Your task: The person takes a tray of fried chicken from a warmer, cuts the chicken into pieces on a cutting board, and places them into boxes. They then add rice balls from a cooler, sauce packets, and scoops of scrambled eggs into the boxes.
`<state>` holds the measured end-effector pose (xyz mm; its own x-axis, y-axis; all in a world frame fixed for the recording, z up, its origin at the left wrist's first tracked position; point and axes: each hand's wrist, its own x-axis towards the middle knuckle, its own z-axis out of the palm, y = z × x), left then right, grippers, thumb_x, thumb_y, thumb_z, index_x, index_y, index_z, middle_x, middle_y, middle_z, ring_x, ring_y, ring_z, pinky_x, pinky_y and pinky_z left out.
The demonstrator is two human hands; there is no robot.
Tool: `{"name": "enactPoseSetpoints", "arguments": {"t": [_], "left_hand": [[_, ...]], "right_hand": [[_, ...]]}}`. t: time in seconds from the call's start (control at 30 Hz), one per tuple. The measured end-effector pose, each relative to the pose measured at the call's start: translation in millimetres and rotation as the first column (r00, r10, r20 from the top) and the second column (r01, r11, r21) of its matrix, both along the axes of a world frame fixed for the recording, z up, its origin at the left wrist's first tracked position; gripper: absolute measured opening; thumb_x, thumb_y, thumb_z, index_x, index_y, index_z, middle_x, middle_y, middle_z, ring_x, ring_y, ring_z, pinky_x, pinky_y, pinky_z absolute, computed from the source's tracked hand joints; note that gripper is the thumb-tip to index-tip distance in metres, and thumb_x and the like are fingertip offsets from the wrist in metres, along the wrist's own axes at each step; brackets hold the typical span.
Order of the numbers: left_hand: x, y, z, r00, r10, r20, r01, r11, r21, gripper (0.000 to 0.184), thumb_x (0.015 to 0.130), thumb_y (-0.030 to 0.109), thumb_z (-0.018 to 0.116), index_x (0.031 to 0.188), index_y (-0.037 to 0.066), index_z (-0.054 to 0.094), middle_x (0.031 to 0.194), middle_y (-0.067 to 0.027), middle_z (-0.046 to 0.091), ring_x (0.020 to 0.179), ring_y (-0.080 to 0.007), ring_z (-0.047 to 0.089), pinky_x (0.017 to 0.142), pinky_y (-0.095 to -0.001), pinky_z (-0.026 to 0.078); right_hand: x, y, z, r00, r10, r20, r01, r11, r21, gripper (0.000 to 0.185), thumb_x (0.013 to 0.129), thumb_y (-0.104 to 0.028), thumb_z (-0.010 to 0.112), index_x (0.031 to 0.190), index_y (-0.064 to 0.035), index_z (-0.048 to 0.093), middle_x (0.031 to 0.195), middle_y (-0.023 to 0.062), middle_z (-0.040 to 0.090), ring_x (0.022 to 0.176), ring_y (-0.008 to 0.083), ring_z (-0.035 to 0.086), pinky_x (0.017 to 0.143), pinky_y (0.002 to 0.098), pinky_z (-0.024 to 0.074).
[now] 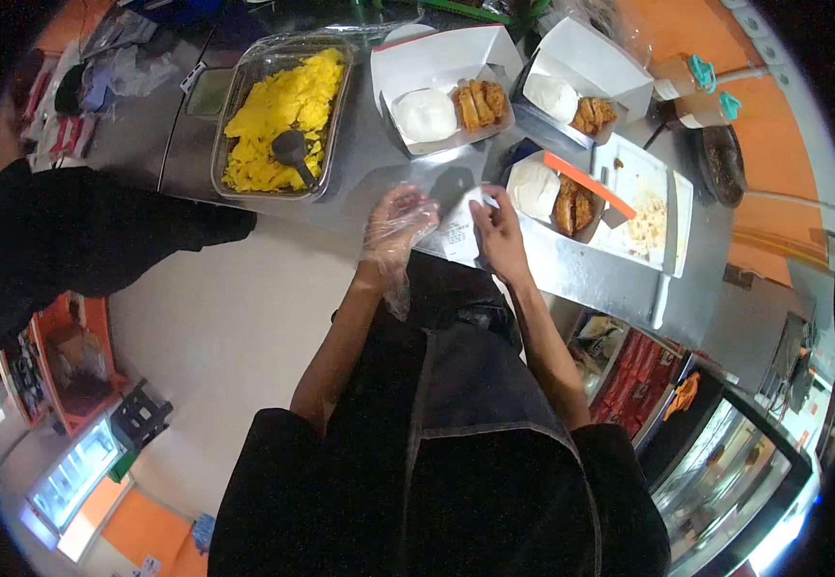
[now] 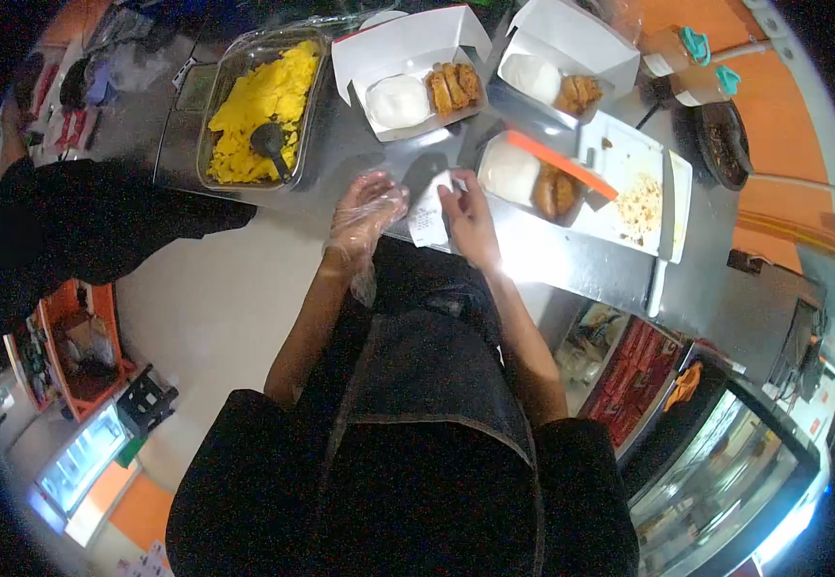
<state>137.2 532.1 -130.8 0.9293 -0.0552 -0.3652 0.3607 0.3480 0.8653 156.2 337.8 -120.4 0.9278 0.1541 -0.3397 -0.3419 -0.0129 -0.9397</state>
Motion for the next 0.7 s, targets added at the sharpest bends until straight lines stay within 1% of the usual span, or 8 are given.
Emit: {"name": "enactPoseSetpoints", "arguments": {"t": [0.07,0.17,0.23,0.27,0.33,0.37,0.57,0.7], "left_hand": [[3.2,4.9,-16.0,0.983,0.181,0.033,-0.182,0.983,0.006,0.048,0.087,-0.002,0.071,0.13,0.007,0.052,0.124,-0.0121,0.058,0.113,-0.0219,0.06,0.1,-0.0357,0.052],[5.0,15.4,-13.3,0.938,0.166,0.304,-0.244,0.94,0.24,0.045,0.09,-0.001,0.069,0.131,0.007,0.051,0.123,-0.0112,0.059,0.113,-0.0202,0.06,0.099,-0.0349,0.051],[0.3,24.7,-14.4,0.931,0.129,0.342,-0.245,0.915,0.32,0.04,0.09,0.001,0.068,0.128,0.008,0.055,0.123,-0.0113,0.059,0.114,-0.0225,0.06,0.098,-0.0362,0.051],[-1.8,26.6,-15.8,0.924,0.081,0.373,-0.236,0.889,0.392,0.036,0.09,0.003,0.068,0.125,0.008,0.058,0.123,-0.0113,0.06,0.114,-0.0249,0.06,0.097,-0.0375,0.05],[0.1,31.3,-3.4,0.893,-0.116,0.434,-0.181,0.792,0.584,0.032,0.088,0.007,0.069,0.119,0.007,0.062,0.123,-0.0123,0.059,0.116,-0.0278,0.058,0.099,-0.0395,0.048],[0.4,32.7,1.3,0.837,-0.319,0.446,-0.156,0.641,0.752,0.028,0.087,0.012,0.071,0.114,0.007,0.066,0.123,-0.0134,0.059,0.117,-0.0307,0.056,0.1,-0.0415,0.046],[-1.7,33.4,-34.2,0.635,-0.599,0.488,-0.421,0.262,0.869,0.035,0.084,0.03,0.071,0.119,0.026,0.071,0.14,-0.0144,0.05,0.129,-0.0345,0.046,0.108,-0.0593,0.034],[-2.0,38.2,-41.8,0.623,-0.626,0.469,-0.397,0.264,0.879,0.039,0.082,0.034,0.073,0.12,0.029,0.071,0.145,-0.0139,0.046,0.133,-0.0335,0.042,0.111,-0.0641,0.027]], "right_hand": [[4.2,17.2,-1.0,0.999,-0.044,-0.016,0.046,0.975,0.219,0.037,0.099,-0.007,0.059,0.133,-0.0097,0.045,0.098,0.0032,0.064,0.085,0.0061,0.053,0.072,0.0203,0.0423],[7.3,28.4,-8.7,0.996,-0.025,0.091,0.006,0.979,0.203,0.037,0.099,-0.003,0.057,0.134,-0.0093,0.045,0.094,0.0005,0.061,0.08,0.0051,0.051,0.068,0.0219,0.0427],[2.6,26.1,-13.8,0.964,0.028,0.263,0.031,0.976,-0.217,0.037,0.095,0.001,0.057,0.13,-0.0066,0.05,0.1,0.0091,0.062,0.087,0.0161,0.059,0.072,0.0307,0.0483],[1.1,22.6,-17.0,0.965,0.029,0.262,0.03,0.975,-0.22,0.037,0.095,0.001,0.057,0.13,-0.0066,0.05,0.1,0.0091,0.062,0.087,0.0161,0.059,0.072,0.0307,0.0483],[-5.4,12.2,-22.6,0.837,0.317,0.446,0.088,0.726,-0.682,0.036,0.087,0.005,0.058,0.122,-0.0041,0.056,0.103,0.0183,0.061,0.095,0.0335,0.063,0.079,0.04,0.0518],[-10.8,13.4,-25.4,0.865,0.263,0.427,0.1,0.744,-0.66,0.042,0.079,0.005,0.059,0.12,-0.0032,0.06,0.113,0.0212,0.053,0.093,0.0426,0.06,0.08,0.0461,0.0518],[-15.4,11.7,-18.7,0.809,0.406,0.426,0.09,0.63,-0.771,0.044,0.081,-0.004,0.066,0.124,-0.0083,0.062,0.126,0.022,0.05,0.109,0.0418,0.056,0.089,0.0479,0.048],[-29.6,5.3,-18.2,0.76,0.477,0.442,0.142,0.541,-0.829,0.048,0.086,-0.018,0.069,0.132,-0.0089,0.059,0.138,0.0229,0.043,0.131,0.0423,0.039,0.105,0.0516,0.0351]]}}
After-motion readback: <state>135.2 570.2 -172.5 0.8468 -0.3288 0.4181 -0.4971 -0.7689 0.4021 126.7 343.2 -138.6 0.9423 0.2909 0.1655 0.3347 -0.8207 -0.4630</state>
